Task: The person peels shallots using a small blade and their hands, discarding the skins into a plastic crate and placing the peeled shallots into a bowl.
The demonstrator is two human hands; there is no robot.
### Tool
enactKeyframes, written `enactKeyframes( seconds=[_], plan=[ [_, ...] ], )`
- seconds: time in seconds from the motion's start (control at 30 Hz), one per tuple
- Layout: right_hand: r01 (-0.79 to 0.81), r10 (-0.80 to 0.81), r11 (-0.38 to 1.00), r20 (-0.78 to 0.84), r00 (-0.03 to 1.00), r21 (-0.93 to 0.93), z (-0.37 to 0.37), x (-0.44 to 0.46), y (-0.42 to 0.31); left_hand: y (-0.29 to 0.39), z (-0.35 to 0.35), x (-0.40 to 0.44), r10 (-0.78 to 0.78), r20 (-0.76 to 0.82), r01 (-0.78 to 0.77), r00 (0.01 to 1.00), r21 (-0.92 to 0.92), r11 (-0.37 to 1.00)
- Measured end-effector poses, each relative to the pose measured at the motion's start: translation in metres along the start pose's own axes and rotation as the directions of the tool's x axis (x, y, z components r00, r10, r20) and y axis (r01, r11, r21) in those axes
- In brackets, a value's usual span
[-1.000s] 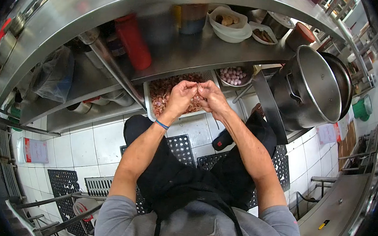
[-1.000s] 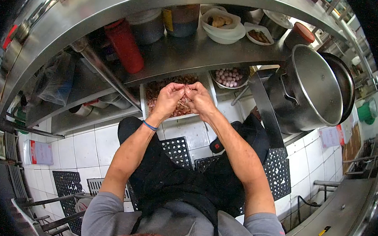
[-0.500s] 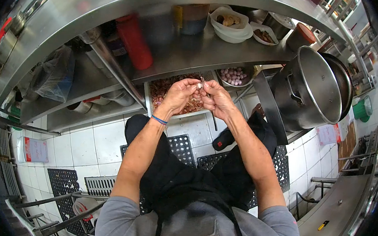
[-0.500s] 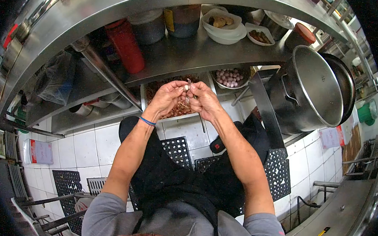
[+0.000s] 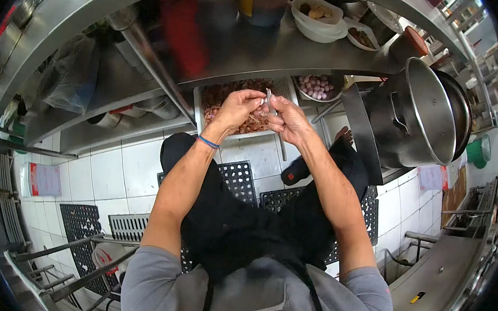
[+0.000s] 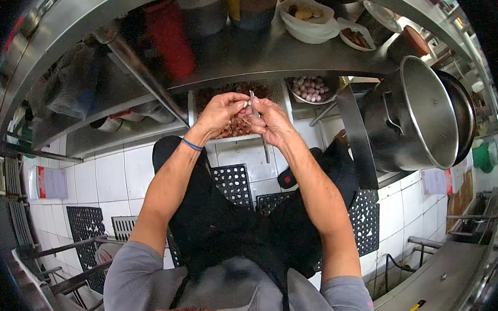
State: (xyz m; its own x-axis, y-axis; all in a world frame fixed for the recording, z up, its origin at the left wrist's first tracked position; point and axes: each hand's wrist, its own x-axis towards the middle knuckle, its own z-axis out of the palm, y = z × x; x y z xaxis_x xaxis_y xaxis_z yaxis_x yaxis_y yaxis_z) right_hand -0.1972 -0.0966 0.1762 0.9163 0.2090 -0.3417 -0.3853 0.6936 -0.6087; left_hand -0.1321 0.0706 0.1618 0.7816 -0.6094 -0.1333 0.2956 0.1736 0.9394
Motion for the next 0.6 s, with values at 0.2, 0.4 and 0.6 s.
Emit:
enactKeyframes(
  seconds=[0.2, 0.4, 0.6],
  plan=[
    [-0.017, -0.039, 0.971, -0.231, 0.972, -0.237, -0.028, 0.026, 0.005, 0.020, -0.033, -0.010, -0.039, -0.022, 0.039, 0.999, 0.012, 0.999],
    [-0.193, 0.019, 0.873, -0.364, 0.931, -0.448, -0.064, 0.050, -0.003, 0.026, -0.053, -0.012, -0.006, -0.163, 0.045, 0.987, 0.236, 0.971],
    [-0.489, 0.067, 0.435, -0.514, 0.855, -0.756, -0.116, 0.076, -0.002, 0.027, -0.049, -0.005, 0.085, -0.108, -0.042, 0.990, 0.351, 0.935]
  ],
)
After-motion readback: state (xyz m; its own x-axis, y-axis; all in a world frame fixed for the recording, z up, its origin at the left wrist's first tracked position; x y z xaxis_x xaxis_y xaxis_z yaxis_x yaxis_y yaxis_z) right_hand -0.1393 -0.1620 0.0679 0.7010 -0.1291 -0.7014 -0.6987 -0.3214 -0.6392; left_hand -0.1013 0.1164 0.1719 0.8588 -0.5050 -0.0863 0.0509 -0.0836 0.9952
